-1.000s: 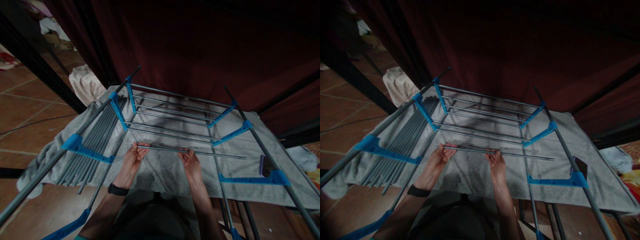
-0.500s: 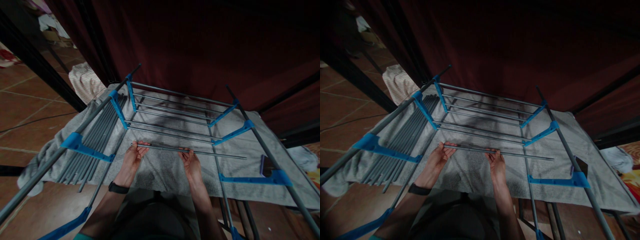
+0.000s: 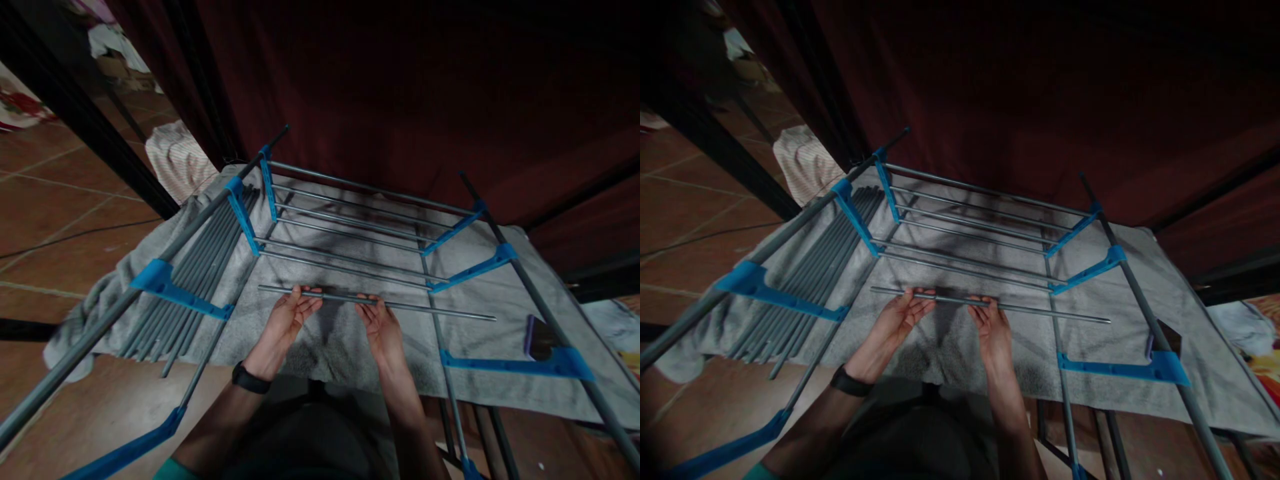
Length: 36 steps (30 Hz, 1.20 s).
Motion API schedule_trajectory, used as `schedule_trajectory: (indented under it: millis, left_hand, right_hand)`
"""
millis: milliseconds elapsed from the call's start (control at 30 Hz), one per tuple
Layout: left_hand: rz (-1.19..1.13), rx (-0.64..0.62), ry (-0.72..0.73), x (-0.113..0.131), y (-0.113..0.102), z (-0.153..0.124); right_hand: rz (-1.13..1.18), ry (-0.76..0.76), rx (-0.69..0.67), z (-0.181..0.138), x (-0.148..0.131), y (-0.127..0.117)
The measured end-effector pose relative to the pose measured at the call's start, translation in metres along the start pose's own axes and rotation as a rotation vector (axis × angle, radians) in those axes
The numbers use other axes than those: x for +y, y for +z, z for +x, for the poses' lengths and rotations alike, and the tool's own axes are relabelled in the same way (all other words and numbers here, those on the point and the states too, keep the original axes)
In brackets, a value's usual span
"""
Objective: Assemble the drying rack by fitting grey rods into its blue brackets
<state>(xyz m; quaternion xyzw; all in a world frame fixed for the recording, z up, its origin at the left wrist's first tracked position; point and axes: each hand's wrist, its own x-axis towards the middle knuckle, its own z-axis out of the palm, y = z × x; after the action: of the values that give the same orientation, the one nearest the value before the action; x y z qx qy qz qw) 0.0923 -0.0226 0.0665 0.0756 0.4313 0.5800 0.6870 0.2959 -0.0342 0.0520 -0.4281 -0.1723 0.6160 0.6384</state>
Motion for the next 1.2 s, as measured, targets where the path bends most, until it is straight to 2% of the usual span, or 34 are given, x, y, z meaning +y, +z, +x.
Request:
schedule_trajectory:
  millis: [300, 533, 767, 967, 1200]
  left_hand:
    - [-0.015, 0.008, 0.035, 0.008, -0.004, 0.002]
    - [-0.023, -0.038, -0.008, 0.000, 0.002, -0.007]
    - [0.029, -0.038, 0.052, -0.001, -0.001, -0.004]
    - [0.070, -0.042, 0.115, 0.003, -0.005, 0.001]
    - [0.086, -0.092, 0.143, -0.003, 0.002, -0.005]
  right_hand:
    - [-0.009, -0.008, -0.084, -0.009, -0.004, 0.006]
    - [0.011, -0.002, -0.049, -0.008, -0.002, 0.008]
    - [0.026, 0.016, 0.008, -0.007, 0.001, 0.002]
    - [0.041, 0.033, -0.002, -0.007, 0.003, -0.001]
    - [0.059, 0.041, 0.068, -0.002, 0.006, 0.001]
